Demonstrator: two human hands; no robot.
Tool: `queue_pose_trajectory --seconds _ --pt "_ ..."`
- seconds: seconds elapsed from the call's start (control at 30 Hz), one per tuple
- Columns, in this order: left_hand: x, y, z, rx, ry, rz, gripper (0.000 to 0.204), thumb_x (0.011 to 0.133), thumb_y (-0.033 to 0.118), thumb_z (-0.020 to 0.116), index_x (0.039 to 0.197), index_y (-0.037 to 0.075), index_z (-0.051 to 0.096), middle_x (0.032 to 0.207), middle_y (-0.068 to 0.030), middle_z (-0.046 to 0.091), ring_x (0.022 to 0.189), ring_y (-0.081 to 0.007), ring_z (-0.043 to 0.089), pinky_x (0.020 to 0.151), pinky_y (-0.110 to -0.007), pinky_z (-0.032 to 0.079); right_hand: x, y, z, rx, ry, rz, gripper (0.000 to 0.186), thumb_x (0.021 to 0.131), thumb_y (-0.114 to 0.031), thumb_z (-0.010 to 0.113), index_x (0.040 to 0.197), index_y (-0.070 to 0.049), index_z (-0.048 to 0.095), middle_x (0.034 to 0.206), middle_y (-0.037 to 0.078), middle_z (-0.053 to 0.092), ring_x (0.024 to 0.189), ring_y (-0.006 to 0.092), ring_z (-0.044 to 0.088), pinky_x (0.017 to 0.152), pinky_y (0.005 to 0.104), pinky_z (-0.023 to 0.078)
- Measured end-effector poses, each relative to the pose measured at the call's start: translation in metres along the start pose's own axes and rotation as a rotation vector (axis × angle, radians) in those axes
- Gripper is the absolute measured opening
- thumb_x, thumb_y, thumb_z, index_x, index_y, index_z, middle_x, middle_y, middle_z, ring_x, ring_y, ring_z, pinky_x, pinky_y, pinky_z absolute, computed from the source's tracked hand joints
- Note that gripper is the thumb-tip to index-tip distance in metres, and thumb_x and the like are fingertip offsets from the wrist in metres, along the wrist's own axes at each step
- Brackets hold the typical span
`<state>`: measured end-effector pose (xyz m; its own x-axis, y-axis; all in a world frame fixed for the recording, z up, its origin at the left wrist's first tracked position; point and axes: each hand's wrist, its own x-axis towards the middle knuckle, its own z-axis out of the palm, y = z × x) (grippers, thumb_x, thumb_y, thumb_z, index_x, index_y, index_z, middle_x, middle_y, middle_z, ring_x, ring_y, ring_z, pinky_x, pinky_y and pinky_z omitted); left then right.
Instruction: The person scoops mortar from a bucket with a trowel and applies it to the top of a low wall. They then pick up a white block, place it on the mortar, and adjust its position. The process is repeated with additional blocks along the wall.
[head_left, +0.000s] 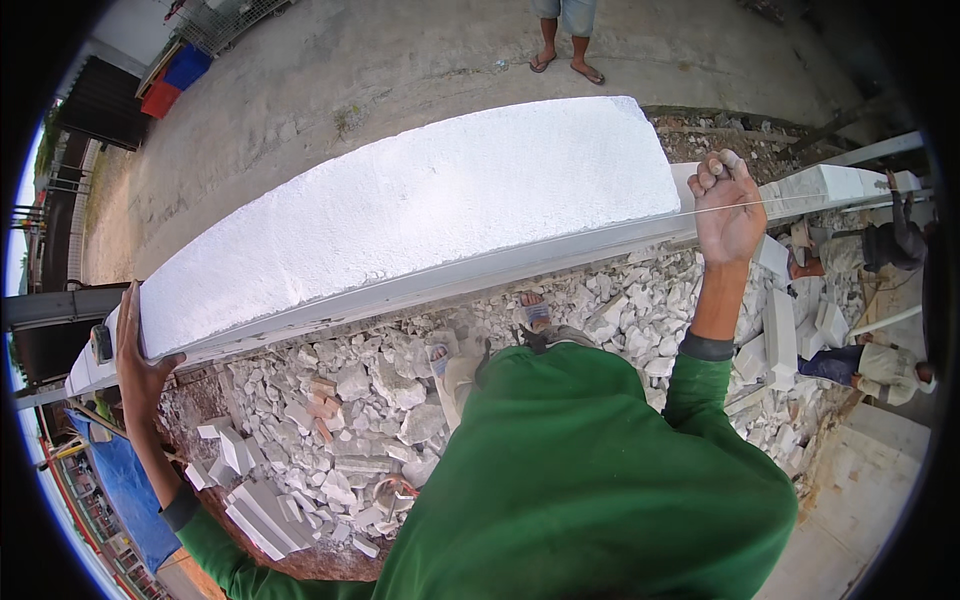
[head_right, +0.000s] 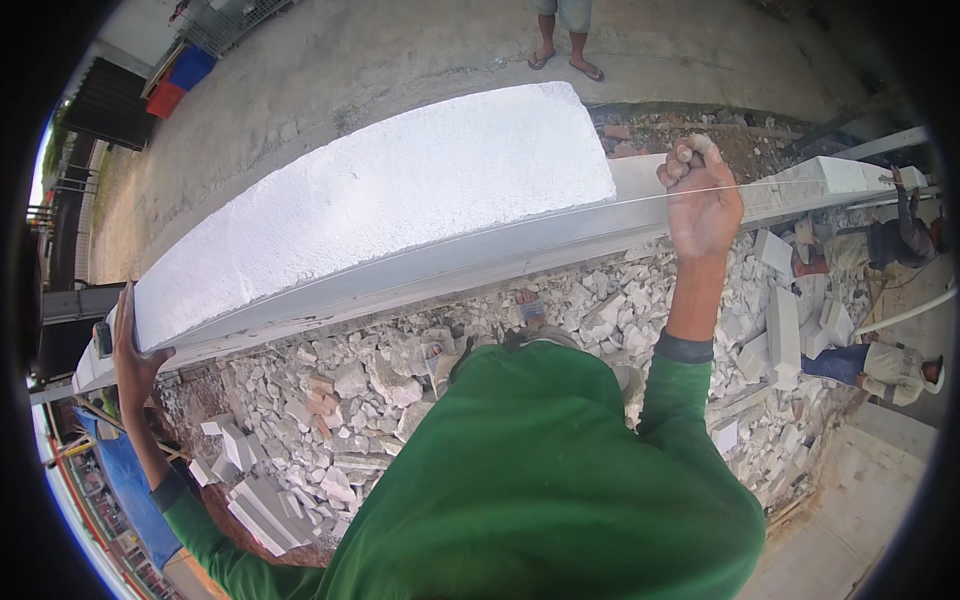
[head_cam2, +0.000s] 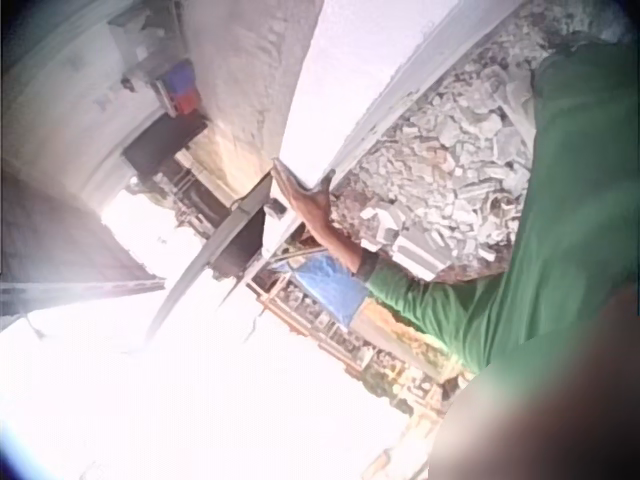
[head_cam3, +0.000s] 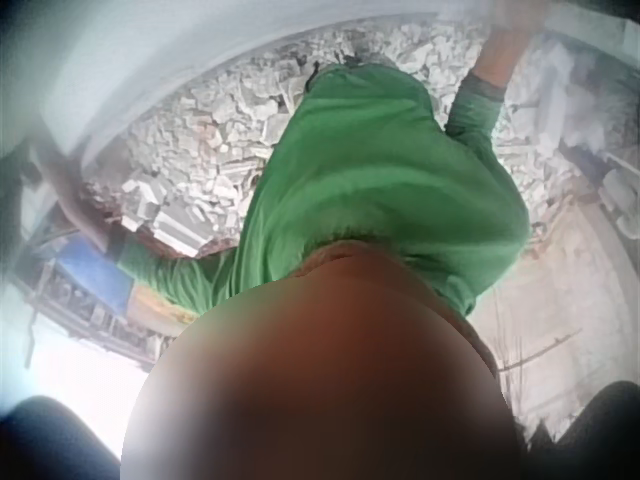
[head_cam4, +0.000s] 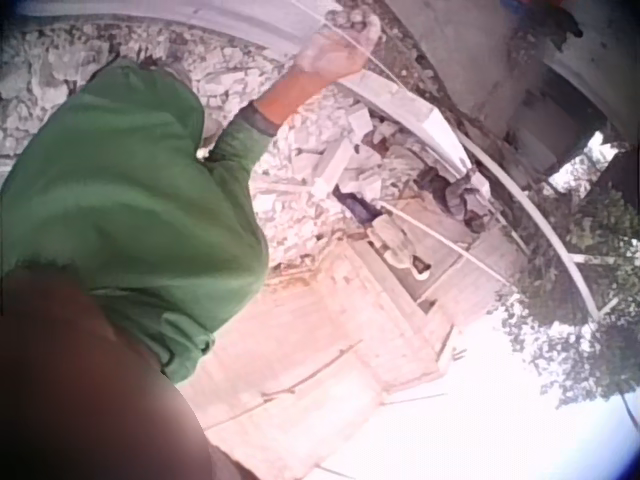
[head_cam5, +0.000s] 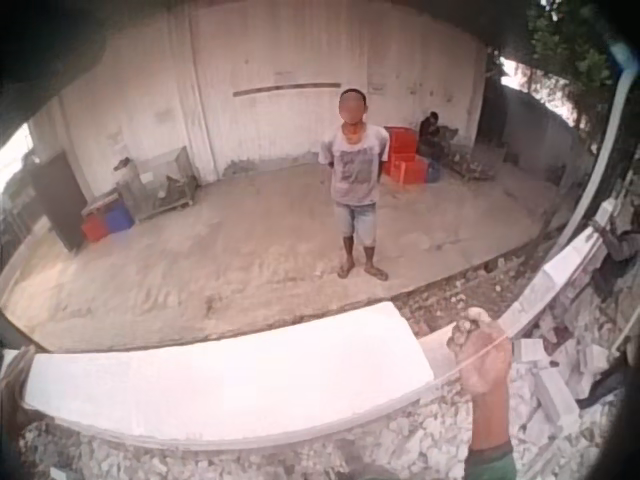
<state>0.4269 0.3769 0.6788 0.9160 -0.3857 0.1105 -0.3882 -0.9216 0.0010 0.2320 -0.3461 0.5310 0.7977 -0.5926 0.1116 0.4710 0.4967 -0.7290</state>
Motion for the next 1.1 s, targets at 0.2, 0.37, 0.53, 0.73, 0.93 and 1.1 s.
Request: queue_pose_trajectory --seconds 0.2,0.37,0.53,0.73,0.93,1.1 --pt "-0.001 0.001 -0.002 -0.040 -0.011 0.000 0.121 0.049 -0.008 0.086 0.159 0.013 0.040 0.165 -0.0131 0.038 0.152 -0.0332 0.035 0.126 -0.045 0.031 0.015 0.051 0.038 0.777 -0.408 0.279 0.042 0.108 -0.029 0.047 0.068 -0.017 0.042 0.065 -0.003 0.036 0.064 0.0131 0.040 0.070 0.0281 0.041" --pt "0.002 0.010 -0.004 -0.060 -0.011 -0.007 0.121 0.050 -0.009 0.085 0.159 0.012 0.039 0.164 -0.0138 0.039 0.153 -0.0336 0.034 0.126 -0.044 0.030 0.008 0.090 0.052 0.368 0.310 0.228 0.047 0.109 -0.026 0.045 0.064 -0.020 0.039 0.061 -0.004 0.038 0.065 0.0123 0.047 0.074 0.0288 0.044" --pt "0.005 0.010 -0.007 -0.024 -0.024 0.022 0.122 0.048 -0.004 0.088 0.159 0.011 0.039 0.163 -0.0119 0.041 0.153 -0.0330 0.034 0.127 -0.043 0.029 0.015 0.066 0.035 0.626 0.054 0.350 0.046 0.112 -0.023 0.038 0.066 -0.019 0.042 0.063 -0.003 0.040 0.069 0.0139 0.050 0.077 0.0312 0.046" --pt "-0.001 0.003 -0.011 -0.016 -0.002 -0.003 0.122 0.051 0.012 0.095 0.160 0.019 0.040 0.162 -0.0112 0.042 0.152 -0.0340 0.035 0.126 -0.044 0.031 0.053 0.081 -0.013 0.419 -0.058 -0.030 0.038 0.108 -0.015 0.037 0.071 -0.017 0.034 0.067 -0.004 0.030 0.060 0.0095 0.029 0.068 0.0275 0.039" --pt "-0.002 0.000 -0.011 -0.014 -0.023 -0.041 0.123 0.053 0.019 0.097 0.160 0.025 0.038 0.164 -0.0051 0.041 0.153 -0.0313 0.033 0.129 -0.046 0.028 0.061 0.080 -0.035 0.245 0.061 -0.047 0.026 0.107 -0.018 0.040 0.081 -0.014 0.039 0.077 -0.001 0.037 0.069 0.0119 0.035 0.073 0.0310 0.041" --pt "-0.004 -0.006 -0.010 -0.016 0.009 -0.037 0.126 0.051 0.021 0.097 0.161 0.029 0.037 0.164 -0.0018 0.040 0.154 -0.0297 0.031 0.130 -0.050 0.026 0.054 0.082 -0.015 0.219 0.054 -0.025 0.019 0.106 -0.020 0.042 0.090 -0.012 0.043 0.086 0.001 0.042 0.077 0.0139 0.041 0.077 0.0339 0.044"
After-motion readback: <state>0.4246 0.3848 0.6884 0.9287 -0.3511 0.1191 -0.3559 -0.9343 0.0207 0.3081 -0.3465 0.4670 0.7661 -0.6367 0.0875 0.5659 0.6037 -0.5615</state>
